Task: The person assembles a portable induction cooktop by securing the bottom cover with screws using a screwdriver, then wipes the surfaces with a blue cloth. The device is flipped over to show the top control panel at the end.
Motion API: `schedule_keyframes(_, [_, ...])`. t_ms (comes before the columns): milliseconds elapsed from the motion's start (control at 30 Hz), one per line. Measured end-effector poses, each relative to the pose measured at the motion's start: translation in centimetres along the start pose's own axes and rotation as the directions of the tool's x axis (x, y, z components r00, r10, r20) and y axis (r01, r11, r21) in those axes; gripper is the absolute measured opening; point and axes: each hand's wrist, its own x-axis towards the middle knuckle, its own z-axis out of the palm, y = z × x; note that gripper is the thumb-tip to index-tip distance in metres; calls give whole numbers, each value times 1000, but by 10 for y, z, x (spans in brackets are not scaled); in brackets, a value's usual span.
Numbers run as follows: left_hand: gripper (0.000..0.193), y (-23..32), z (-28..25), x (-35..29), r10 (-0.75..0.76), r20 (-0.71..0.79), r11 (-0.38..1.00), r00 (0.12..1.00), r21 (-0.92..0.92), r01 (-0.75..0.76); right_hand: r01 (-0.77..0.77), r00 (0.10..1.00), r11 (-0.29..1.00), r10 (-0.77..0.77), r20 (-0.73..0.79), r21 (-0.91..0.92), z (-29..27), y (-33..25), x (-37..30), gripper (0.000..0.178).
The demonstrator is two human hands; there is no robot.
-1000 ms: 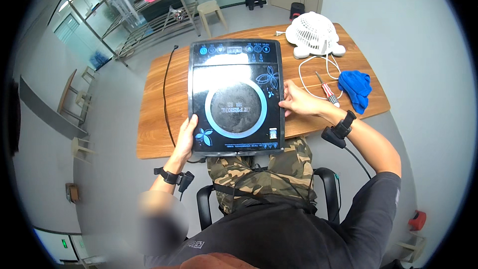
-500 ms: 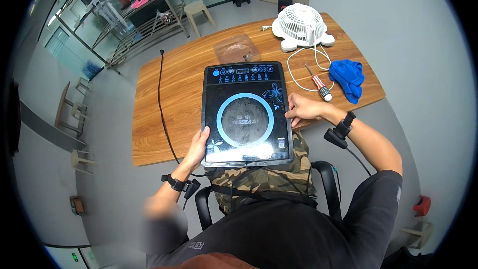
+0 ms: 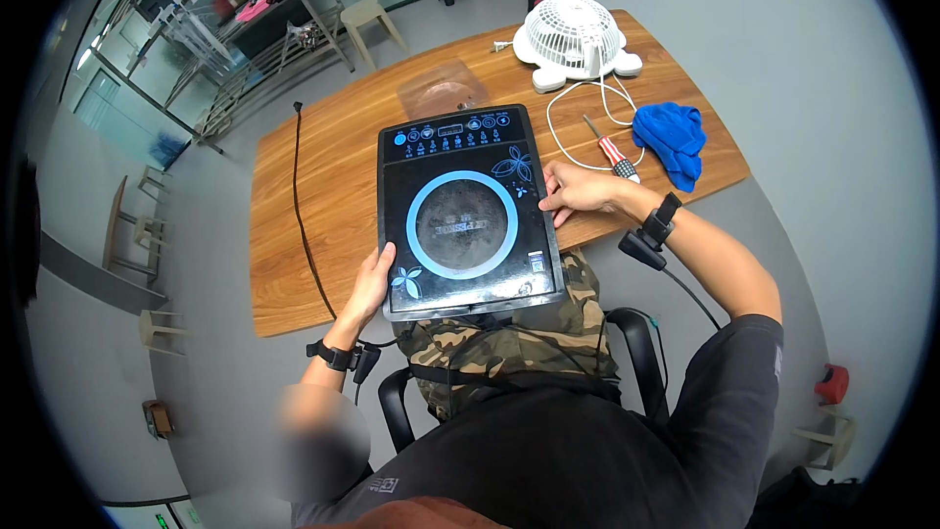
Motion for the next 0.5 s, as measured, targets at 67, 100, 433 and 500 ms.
schedule_keyframes(67, [58, -1, 2, -1, -3, -22, 999, 1000, 32, 4, 0, 1000, 999, 0, -4, 53, 0, 5, -1, 26])
schedule_keyframes(100, [57, 1, 4, -1, 42, -36, 998, 998, 41, -41, -3, 1000, 997, 3, -3, 78, -3, 11, 1, 27])
schedule_keyframes(433, [42, -8, 1, -3, 105, -104, 990, 989, -82, -114, 37, 882, 759, -331, -336, -650, -74, -5, -45, 35])
schedule_keyframes(500, [38, -8, 4, -1, 143, -118, 982, 983, -105, -156, -36, 635, 583, -614, -468, -812, -124, 16, -70, 31])
